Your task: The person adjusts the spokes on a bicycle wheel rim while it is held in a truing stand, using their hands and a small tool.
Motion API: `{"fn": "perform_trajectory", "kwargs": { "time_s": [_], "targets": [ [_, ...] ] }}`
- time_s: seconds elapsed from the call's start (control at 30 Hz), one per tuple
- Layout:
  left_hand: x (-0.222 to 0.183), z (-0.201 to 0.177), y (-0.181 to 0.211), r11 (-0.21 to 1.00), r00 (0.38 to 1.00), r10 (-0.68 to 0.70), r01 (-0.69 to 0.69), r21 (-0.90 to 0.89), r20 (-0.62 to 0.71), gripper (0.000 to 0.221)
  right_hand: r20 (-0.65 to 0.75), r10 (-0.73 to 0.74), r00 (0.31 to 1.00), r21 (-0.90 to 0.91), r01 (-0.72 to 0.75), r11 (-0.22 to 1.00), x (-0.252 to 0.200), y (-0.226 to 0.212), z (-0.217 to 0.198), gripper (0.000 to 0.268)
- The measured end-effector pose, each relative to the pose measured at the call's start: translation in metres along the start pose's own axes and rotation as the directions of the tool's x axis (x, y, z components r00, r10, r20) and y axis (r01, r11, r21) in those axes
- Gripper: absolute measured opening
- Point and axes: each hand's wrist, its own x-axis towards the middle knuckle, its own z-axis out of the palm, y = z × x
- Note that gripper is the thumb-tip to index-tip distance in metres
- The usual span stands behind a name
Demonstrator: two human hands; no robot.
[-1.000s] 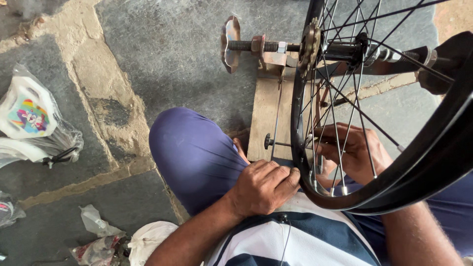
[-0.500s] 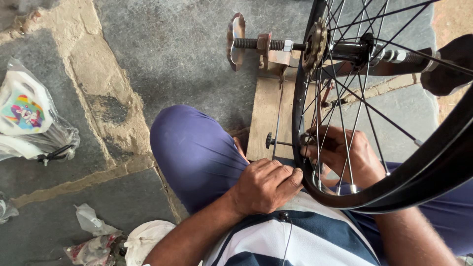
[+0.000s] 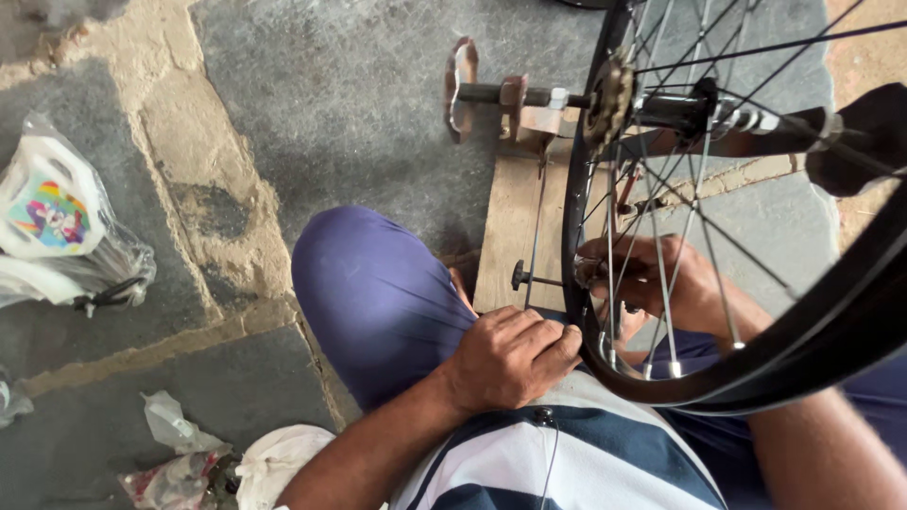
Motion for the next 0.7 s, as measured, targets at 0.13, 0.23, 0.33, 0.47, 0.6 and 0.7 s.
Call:
{"fn": "perform_trajectory", "kwargs": {
  "time_s": [0.13,0.23,0.33,0.47,0.6,0.7],
  "targets": [
    [-0.004,-0.001,-0.001,0.999,1.0,0.01,-0.01,-0.04,0.003,0.021,-0.128,-0.329,0.936,-0.438,0.244,0.865,-0.015,0.007,-0.003,0.041],
    [-0.004,0.0,-0.002,0.997,0.998,0.044,-0.047,-0.058,-0.051,0.024,-0.333,-0.283,0.899,-0.212,0.22,0.952,-0.008,0.005,-0.002,0.033],
    [-0.003,-0.003,-0.001,0.995,0.997,0.059,-0.064,-0.077,-0.057,0.025,-0.427,-0.022,0.904,0.052,0.049,0.997,0.009,0.004,0.004,0.036],
    [0.001,-0.004,0.0,0.995,0.997,0.057,-0.06,-0.083,-0.046,0.028,-0.183,-0.278,0.943,-0.532,0.143,0.834,0.009,0.008,0.008,0.04],
    [0.005,-0.005,0.001,0.995,0.996,0.075,-0.077,-0.057,-0.045,0.028,-0.241,-0.129,0.962,-0.364,0.033,0.931,0.014,0.006,0.012,0.044],
    [0.007,-0.006,0.002,0.996,0.996,0.071,-0.073,-0.058,-0.045,0.029,-0.062,-0.498,0.865,-0.825,0.236,0.513,0.013,0.002,0.019,0.042]
  ]
}}
